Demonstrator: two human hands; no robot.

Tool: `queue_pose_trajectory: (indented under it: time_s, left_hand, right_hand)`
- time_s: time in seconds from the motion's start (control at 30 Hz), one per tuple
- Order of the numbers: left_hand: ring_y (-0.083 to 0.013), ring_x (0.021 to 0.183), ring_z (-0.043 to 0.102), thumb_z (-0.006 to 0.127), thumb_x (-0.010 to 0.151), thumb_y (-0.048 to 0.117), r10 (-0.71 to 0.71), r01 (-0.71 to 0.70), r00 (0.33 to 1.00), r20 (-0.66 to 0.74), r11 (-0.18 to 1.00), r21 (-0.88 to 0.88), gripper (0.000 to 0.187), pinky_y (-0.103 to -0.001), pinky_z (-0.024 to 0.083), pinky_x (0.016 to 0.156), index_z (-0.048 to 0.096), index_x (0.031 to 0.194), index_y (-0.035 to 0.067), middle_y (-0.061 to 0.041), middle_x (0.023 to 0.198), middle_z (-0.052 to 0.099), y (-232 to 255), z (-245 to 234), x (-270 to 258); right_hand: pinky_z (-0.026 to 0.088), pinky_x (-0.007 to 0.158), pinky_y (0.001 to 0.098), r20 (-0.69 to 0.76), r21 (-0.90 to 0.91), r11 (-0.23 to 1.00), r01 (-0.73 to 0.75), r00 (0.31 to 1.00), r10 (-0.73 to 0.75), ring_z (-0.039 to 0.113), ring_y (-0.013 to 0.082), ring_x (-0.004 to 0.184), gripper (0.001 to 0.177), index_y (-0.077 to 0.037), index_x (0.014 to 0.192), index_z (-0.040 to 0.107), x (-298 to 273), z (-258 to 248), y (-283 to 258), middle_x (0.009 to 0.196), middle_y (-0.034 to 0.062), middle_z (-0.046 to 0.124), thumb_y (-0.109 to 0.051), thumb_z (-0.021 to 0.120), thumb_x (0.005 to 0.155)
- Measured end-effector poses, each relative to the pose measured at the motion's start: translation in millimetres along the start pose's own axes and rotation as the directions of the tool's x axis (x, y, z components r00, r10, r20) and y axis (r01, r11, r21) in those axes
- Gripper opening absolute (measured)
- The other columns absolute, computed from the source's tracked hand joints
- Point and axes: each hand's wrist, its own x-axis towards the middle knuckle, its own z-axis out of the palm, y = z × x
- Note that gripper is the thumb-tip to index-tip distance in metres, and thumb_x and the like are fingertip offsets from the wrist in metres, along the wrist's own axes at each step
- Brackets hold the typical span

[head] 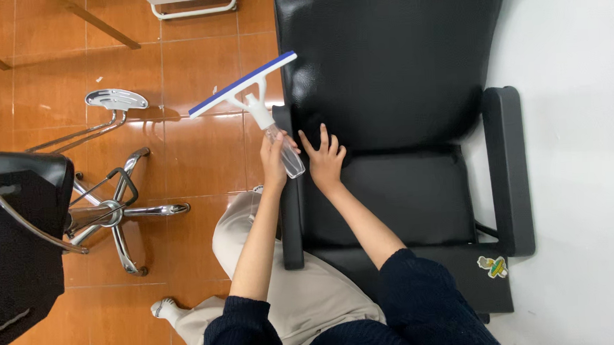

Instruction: The person wipes the black leather surface of a shampoo station chair with a black cloth while holding a squeegee tool in the other hand.

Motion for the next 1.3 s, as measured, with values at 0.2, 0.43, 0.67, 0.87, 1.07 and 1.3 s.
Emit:
queue_pose_trajectory:
  time_s: [0.2,0.43,0.67,0.87,1.07,1.3]
  left_hand:
    - [-0.0179,0.071,0.066,0.059,0.106,0.027,0.021,-0.021,1.000,0.017,0.999,0.027,0.028,-0.029,0.055,0.067,0.054,0.114,0.001,-0.011,0.084,0.064,-3.3,2.6,-0.2]
    - [-0.0159,0.071,0.065,0.059,0.106,0.025,0.006,-0.014,0.997,0.079,0.995,0.100,0.025,-0.028,0.054,0.066,0.053,0.113,0.002,-0.009,0.084,0.064,8.5,7.7,-5.7]
    - [-0.0118,0.072,0.063,0.062,0.104,0.020,0.046,-0.086,0.993,0.113,0.917,0.390,0.019,-0.027,0.054,0.067,0.055,0.107,0.002,-0.006,0.084,0.063,15.6,25.1,-14.2]
    - [-0.0112,0.077,0.063,0.066,0.103,0.018,0.113,-0.174,0.984,0.139,0.778,0.603,0.020,-0.028,0.052,0.070,0.057,0.104,0.000,-0.006,0.085,0.063,15.1,33.2,-14.9]
    - [-0.0112,0.081,0.062,0.062,0.103,0.015,0.107,-0.178,0.980,0.167,0.845,0.504,0.021,-0.027,0.052,0.074,0.055,0.115,-0.001,-0.005,0.092,0.061,19.3,31.5,-17.7]
    - [-0.0131,0.081,0.062,0.060,0.104,0.011,0.065,-0.122,0.989,0.133,0.865,0.487,0.019,-0.028,0.051,0.075,0.053,0.118,0.000,-0.006,0.092,0.061,25.0,35.2,-20.4]
  right_hand:
    - [0.040,0.093,0.0578,-0.015,0.005,0.952,0.306,0.952,-0.306,0.045,0.0341,0.131,0.054,-0.036,0.139,0.062,-19.6,20.3,19.6,0.162,0.0096,0.037,-0.019,0.068,0.088]
    - [0.039,0.096,0.0611,-0.001,0.077,0.826,0.559,0.828,-0.560,0.042,0.0308,0.137,0.046,-0.031,0.138,0.069,-31.1,20.2,59.6,0.163,0.0014,0.041,-0.023,0.063,0.093]
    - [0.024,0.111,0.0765,-0.010,0.056,0.887,0.458,0.889,-0.458,0.031,0.0311,0.150,0.054,-0.041,0.143,0.058,-45.7,-10.7,163.8,0.166,-0.0003,0.032,-0.016,0.060,0.096]
    - [0.025,0.120,0.0664,0.205,0.223,0.940,-0.257,0.955,0.213,0.017,0.0486,0.156,0.079,-0.024,0.165,0.040,-11.5,-56.0,239.7,0.171,0.0235,0.015,0.003,0.057,0.093]
    - [0.025,0.113,0.0636,0.175,0.077,0.881,-0.467,0.876,0.450,0.027,0.0440,0.148,0.078,-0.021,0.163,0.036,51.5,-46.7,298.2,0.167,0.0267,0.017,-0.005,0.068,0.093]
    - [0.034,0.116,0.0581,0.002,0.305,0.839,-0.451,0.881,0.473,0.032,0.0456,0.146,0.071,-0.017,0.158,0.041,35.4,-27.8,315.8,0.161,0.0238,0.028,-0.019,0.073,0.096]
